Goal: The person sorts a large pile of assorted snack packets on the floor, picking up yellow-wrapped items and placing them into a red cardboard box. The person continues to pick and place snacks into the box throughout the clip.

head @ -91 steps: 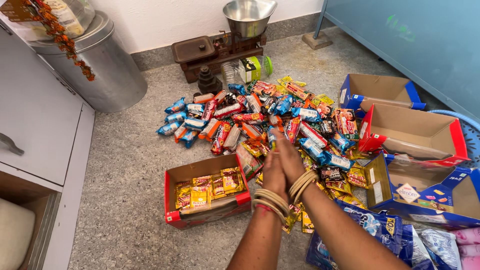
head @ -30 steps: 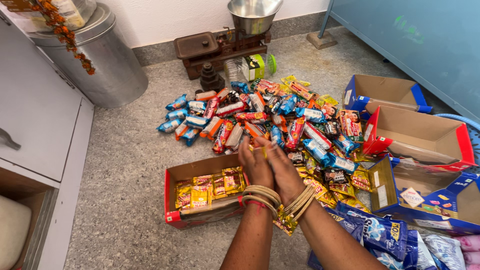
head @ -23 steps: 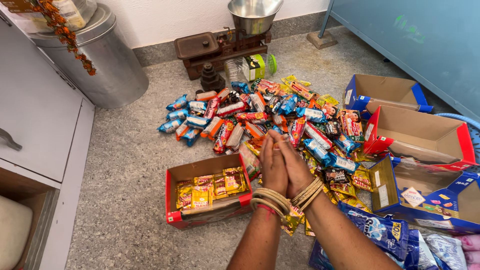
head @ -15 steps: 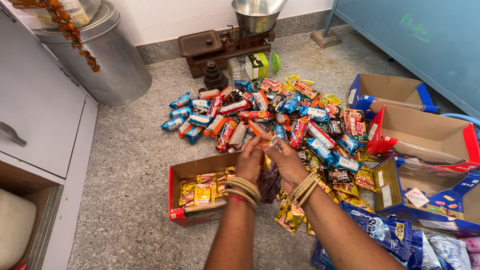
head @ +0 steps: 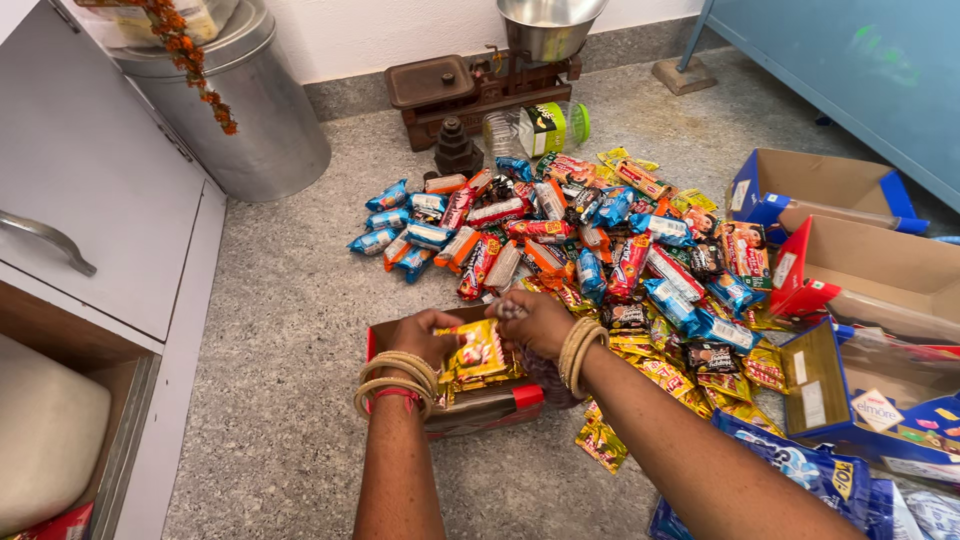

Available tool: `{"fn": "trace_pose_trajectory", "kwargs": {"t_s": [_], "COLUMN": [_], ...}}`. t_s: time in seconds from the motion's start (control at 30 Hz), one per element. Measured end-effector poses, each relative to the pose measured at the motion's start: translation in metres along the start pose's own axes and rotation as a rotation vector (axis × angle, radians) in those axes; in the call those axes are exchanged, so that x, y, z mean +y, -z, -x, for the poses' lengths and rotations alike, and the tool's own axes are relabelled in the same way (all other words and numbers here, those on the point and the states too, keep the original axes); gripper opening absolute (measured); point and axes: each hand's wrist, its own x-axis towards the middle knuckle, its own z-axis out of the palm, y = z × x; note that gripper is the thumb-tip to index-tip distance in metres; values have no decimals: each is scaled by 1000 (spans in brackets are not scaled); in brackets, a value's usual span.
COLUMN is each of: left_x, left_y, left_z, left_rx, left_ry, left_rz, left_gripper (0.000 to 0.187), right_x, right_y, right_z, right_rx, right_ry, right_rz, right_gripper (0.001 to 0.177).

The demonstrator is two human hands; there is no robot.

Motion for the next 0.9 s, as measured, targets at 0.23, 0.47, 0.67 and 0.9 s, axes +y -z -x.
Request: {"fn": "trace_pose_trajectory", "kwargs": {"t_s": [0.23, 0.47, 0.67, 0.9], "left_x": [-62, -106, -112, -105], "left_y": [3, -16, -21, -23], "left_z": [-34, -73, -75, -65], "left_rx": [14, 92, 113, 23], "left_ry": [90, 46, 11, 50], "left_rz": [-248, -320, -512, -759], "left_gripper": [19, 20, 20, 20], "right_x": [17, 6, -6, -1], "right_y": [-23, -49, -55, -65], "right_z": [-13, -15, -11, -14], "right_rx": [-141, -306, -349, -368], "right_ry": [55, 14, 14, -94], "right_rz": [647, 1012, 978, 1085], "right_gripper": [31, 26, 29, 50]}}
